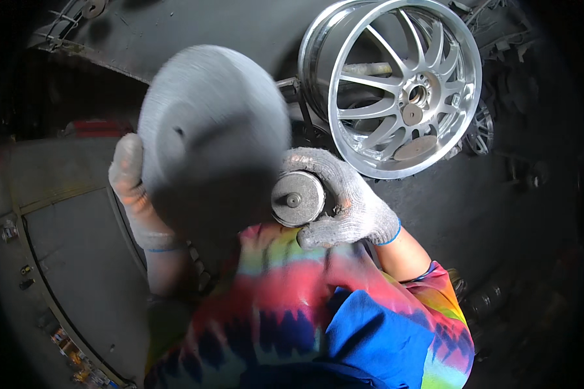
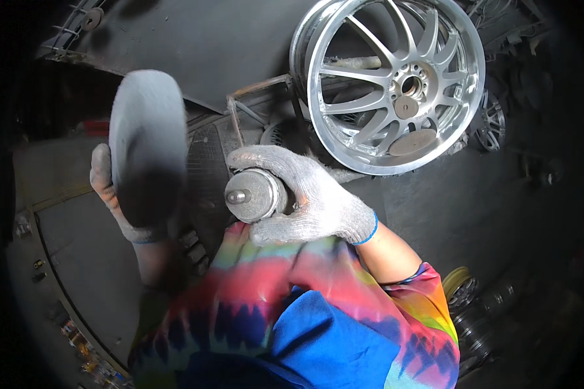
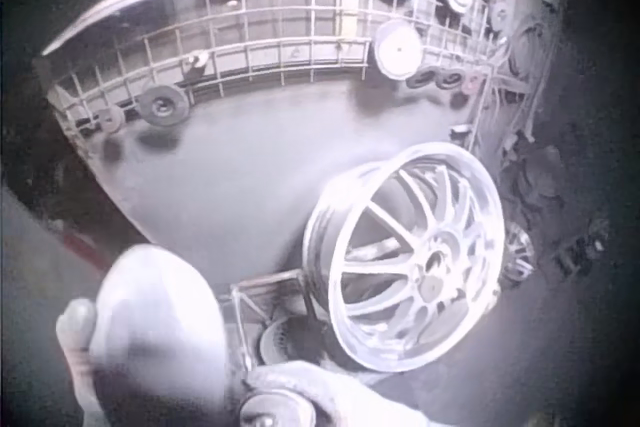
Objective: The person removes a grinding wheel from a handheld power tool using a wrench, replaces it with a new one from a shelf, and tightens the nut by hand and then with the wrench.
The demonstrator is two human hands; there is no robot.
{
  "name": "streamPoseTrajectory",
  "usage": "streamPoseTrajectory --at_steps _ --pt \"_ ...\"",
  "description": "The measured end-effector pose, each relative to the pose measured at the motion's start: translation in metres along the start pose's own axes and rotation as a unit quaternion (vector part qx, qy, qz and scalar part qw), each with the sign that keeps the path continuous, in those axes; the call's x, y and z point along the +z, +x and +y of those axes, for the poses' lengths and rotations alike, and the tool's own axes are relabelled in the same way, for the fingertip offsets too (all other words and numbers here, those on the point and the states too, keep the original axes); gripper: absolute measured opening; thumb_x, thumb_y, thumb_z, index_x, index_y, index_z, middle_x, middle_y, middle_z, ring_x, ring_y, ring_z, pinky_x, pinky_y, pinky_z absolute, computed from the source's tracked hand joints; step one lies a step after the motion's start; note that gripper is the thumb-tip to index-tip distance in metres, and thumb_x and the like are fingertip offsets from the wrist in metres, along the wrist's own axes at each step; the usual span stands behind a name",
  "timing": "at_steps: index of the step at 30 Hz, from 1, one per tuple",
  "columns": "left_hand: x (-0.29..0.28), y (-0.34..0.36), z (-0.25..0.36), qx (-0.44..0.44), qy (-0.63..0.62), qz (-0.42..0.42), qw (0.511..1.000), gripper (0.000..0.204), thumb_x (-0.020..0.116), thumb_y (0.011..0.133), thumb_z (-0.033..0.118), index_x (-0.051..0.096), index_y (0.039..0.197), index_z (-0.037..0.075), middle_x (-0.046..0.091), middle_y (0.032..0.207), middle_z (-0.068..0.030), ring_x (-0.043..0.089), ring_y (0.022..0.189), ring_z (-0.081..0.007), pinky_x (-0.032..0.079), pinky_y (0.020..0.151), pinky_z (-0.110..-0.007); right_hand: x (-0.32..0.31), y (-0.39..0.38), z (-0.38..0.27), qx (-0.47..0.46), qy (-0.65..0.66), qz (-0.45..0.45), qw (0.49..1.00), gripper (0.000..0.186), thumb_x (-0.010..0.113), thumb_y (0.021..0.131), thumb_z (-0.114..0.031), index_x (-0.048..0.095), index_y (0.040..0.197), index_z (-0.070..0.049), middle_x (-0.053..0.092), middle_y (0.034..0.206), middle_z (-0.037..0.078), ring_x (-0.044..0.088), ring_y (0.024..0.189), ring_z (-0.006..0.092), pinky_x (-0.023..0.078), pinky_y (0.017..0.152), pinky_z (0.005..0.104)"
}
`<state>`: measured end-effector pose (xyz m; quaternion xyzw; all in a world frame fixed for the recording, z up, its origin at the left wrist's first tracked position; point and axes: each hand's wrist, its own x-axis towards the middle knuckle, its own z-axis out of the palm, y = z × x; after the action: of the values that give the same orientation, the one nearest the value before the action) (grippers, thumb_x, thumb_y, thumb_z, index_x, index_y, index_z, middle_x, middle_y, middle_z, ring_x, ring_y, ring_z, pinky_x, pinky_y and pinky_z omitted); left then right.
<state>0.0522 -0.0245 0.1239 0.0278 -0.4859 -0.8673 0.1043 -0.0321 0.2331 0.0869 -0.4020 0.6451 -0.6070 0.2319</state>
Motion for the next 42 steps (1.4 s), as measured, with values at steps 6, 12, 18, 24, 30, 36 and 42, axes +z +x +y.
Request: streamPoseTrajectory --at_steps 6,12,18,24,30,36,42 --pt "0.01 0.018 -0.016 -0.04 0.159 0.137 0.977 0.033 0.042 0.104 0.035 0.057 0.098 0.006 0.06 0.082 -0.0033 0.051 0.059 -0.0074 0.039 0.048 -0.023 0.003 0.005 -0.009 -0.021 -0.027 0.017 0.999 0.073 0.089 0.063 -0.031 0.06 0.125 -0.004 0.064 0.121 0.016 0.065 0.11 0.0316 0.052 0.094 0.0401" --pt "0.004 0.017 -0.051 -0.183 0.06 0.133 0.972 0.046 0.049 0.098 0.049 0.062 0.113 0.007 0.062 0.082 0.0012 0.042 0.054 -0.0018 0.026 0.042 -0.019 0.002 0.011 -0.02 0.005 -0.018 0.012 1.0 0.065 0.089 0.064 -0.031 0.065 0.119 -0.006 0.067 0.115 0.014 0.067 0.104 0.0305 0.053 0.091 0.0395" --pt "0.013 0.015 -0.054 -0.195 0.045 0.15 0.968 0.047 0.046 0.098 0.05 0.062 0.112 0.007 0.061 0.083 -0.0002 0.041 0.053 -0.0024 0.026 0.042 -0.019 0.004 0.011 -0.018 -0.007 0.017 0.027 0.999 0.065 0.09 0.064 -0.03 0.066 0.119 -0.006 0.067 0.112 0.014 0.067 0.103 0.0276 0.053 0.09 0.0381" --pt "-0.004 0.012 -0.056 -0.177 0.019 0.101 0.979 0.044 0.045 0.099 0.046 0.062 0.108 0.006 0.061 0.081 -0.0012 0.041 0.052 -0.0035 0.027 0.042 -0.019 0.007 0.01 -0.016 0.001 0.028 0.029 0.999 0.068 0.091 0.063 -0.029 0.065 0.12 -0.005 0.066 0.111 0.014 0.066 0.104 0.0269 0.052 0.091 0.0371" --pt "0.006 0.012 -0.057 -0.159 0.003 0.146 0.976 0.046 0.044 0.1 0.047 0.062 0.107 0.005 0.061 0.077 -0.0018 0.041 0.047 -0.0039 0.025 0.037 -0.02 -0.001 0.012 -0.023 0.007 -0.02 -0.014 1.0 0.066 0.087 0.067 -0.029 0.062 0.122 -0.003 0.064 0.114 0.016 0.065 0.105 0.0311 0.051 0.091 0.039" --pt "-0.009 0.0 -0.027 -0.112 -0.039 0.134 0.984 0.051 0.039 0.104 0.047 0.058 0.118 0.002 0.068 0.09 -0.0108 0.049 0.044 -0.0096 0.034 0.035 -0.021 -0.005 0.012 -0.02 -0.026 -0.037 -0.04 0.998 0.071 0.086 0.069 -0.031 0.057 0.127 -0.002 0.06 0.119 0.02 0.061 0.108 0.037 0.05 0.094 0.0425" --pt "0.021 -0.019 0.004 -0.138 0.023 0.034 0.99 0.051 0.045 0.102 0.043 0.059 0.12 -0.003 0.065 0.114 -0.0155 0.064 0.104 -0.0224 0.053 0.089 -0.04 0.0 0.0 -0.004 -0.034 -0.012 -0.015 0.999 0.097 0.091 0.06 -0.04 0.048 0.137 0.0 0.058 0.125 0.02 0.058 0.117 0.0355 0.046 0.1 0.0426"
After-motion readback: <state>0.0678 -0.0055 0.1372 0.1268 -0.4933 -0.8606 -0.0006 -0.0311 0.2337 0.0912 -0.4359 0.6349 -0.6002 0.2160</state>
